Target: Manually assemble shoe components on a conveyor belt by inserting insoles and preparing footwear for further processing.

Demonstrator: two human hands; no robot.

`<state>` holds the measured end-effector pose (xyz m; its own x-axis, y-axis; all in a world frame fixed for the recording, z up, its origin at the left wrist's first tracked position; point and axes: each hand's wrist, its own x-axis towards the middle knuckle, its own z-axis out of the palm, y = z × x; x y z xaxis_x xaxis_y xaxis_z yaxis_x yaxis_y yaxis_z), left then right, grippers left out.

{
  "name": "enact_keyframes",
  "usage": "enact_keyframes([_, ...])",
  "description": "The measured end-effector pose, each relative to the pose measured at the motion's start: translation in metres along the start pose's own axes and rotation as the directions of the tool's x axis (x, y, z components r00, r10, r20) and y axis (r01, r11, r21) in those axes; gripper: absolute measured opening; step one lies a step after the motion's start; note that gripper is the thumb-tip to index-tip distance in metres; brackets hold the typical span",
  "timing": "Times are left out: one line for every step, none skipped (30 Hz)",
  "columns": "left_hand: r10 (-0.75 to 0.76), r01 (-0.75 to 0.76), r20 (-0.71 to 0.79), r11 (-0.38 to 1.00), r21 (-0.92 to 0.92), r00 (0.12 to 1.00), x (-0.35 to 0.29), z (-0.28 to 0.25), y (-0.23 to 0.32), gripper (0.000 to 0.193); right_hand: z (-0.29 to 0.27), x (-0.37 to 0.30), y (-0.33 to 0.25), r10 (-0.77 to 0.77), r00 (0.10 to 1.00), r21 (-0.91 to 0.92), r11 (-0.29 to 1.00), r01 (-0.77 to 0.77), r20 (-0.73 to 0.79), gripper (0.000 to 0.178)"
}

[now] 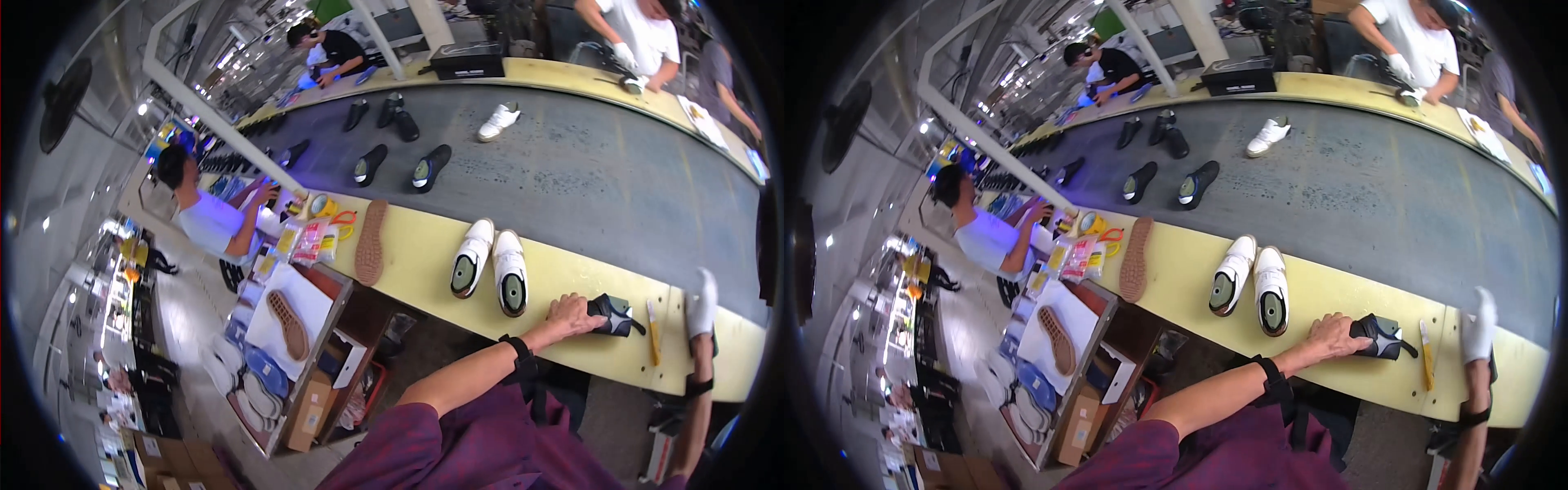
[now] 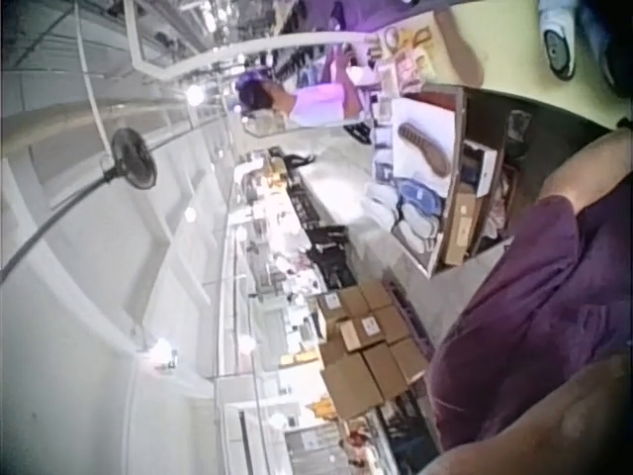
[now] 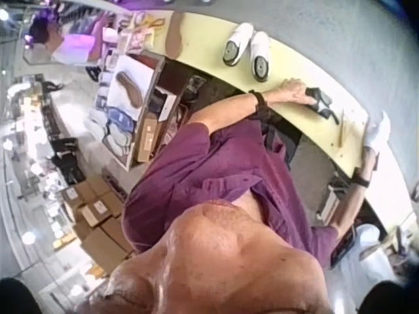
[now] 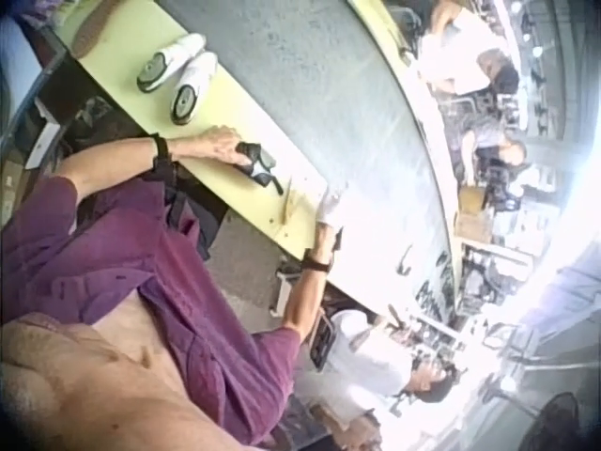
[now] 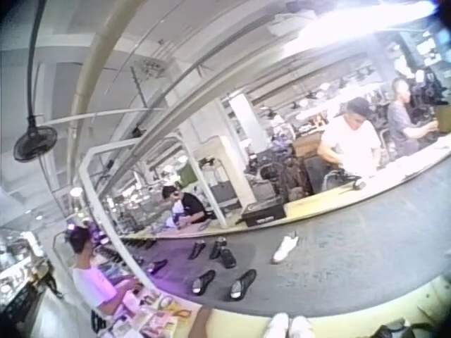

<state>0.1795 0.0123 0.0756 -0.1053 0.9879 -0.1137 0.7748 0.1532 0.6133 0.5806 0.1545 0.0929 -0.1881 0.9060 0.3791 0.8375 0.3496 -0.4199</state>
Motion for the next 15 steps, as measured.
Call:
enact_keyframes([-0.047,0.052,0.091,0.997,-0.053,0.995,-0.003,-0.004,0.001,0.068,0.015,-0.001,-0.043,-0.12,0.98,0.044,0.992,0.115,0.158,0.064])
enact_keyframes([-0.083,0.103,0.191,0.99,-0.097,0.978,-0.006,-0.009,-0.002,0.066,0.035,-0.017,-0.092,-0.176,0.933,0.193,0.974,0.118,0.313,0.068])
enact_keyframes([-0.086,0.103,0.176,0.991,-0.09,0.981,-0.009,-0.011,-0.001,0.066,0.048,-0.029,-0.136,-0.287,0.848,0.292,0.942,0.165,0.445,0.074])
enact_keyframes([-0.086,0.094,0.143,0.995,-0.046,0.986,-0.012,-0.008,0.005,0.064,0.05,-0.034,-0.175,-0.146,0.744,0.198,0.98,0.018,0.652,0.082])
enact_keyframes([-0.064,0.065,0.118,0.998,-0.003,0.991,-0.011,0.001,0.014,0.063,0.072,-0.051,-0.153,-0.363,0.795,0.22,0.931,0.291,0.487,0.086])
enact_keyframes([0.003,0.001,0.09,0.999,-0.044,0.996,-0.012,0.009,0.01,0.06,0.079,-0.054,-0.14,-0.31,0.818,0.301,0.937,0.177,0.484,0.087])
enact_keyframes([0.063,-0.058,0.06,0.995,-0.086,0.996,-0.011,0.013,0.007,0.058,0.08,-0.049,-0.133,-0.259,0.828,0.379,0.923,0.061,0.497,0.088])
enact_keyframes([0.096,-0.093,0.028,0.993,-0.075,0.995,-0.017,0.011,0.009,0.051,0.077,-0.047,-0.136,-0.277,0.817,0.391,0.918,0.068,0.506,0.088])
enact_keyframes([0.071,-0.07,0.014,0.995,-0.072,0.997,-0.021,0.013,0.003,0.051,0.068,-0.043,-0.152,-0.239,0.784,0.392,0.92,-0.007,0.573,0.088])
enact_keyframes([0.112,-0.114,-0.046,0.992,-0.045,0.993,-0.022,0.018,0.0,0.05,0.067,-0.032,-0.164,-0.2,0.75,0.383,0.921,-0.075,0.63,0.087])
enact_keyframes([0.153,-0.156,-0.107,0.988,-0.015,0.982,-0.025,0.023,-0.003,0.049,0.077,-0.033,-0.159,-0.234,0.757,0.381,0.924,-0.021,0.61,0.087])
enact_keyframes([0.148,-0.151,-0.125,0.988,-0.016,0.981,-0.028,0.025,-0.004,0.049,0.082,-0.039,-0.145,-0.249,0.766,0.365,0.931,0.021,0.593,0.087])
enact_keyframes([0.157,-0.16,-0.116,0.987,-0.018,0.981,-0.027,0.023,-0.006,0.047,0.087,-0.039,-0.138,-0.276,0.773,0.352,0.933,0.073,0.572,0.086])
enact_keyframes([0.171,-0.174,-0.103,0.985,-0.017,0.98,-0.03,0.025,-0.001,0.045,0.086,-0.041,-0.137,-0.268,0.77,0.34,0.938,0.071,0.578,0.087])
enact_keyframes([0.186,-0.189,-0.086,0.982,-0.024,0.979,-0.029,0.024,0.001,0.043,0.083,-0.043,-0.144,-0.253,0.767,0.321,0.945,0.065,0.589,0.088])
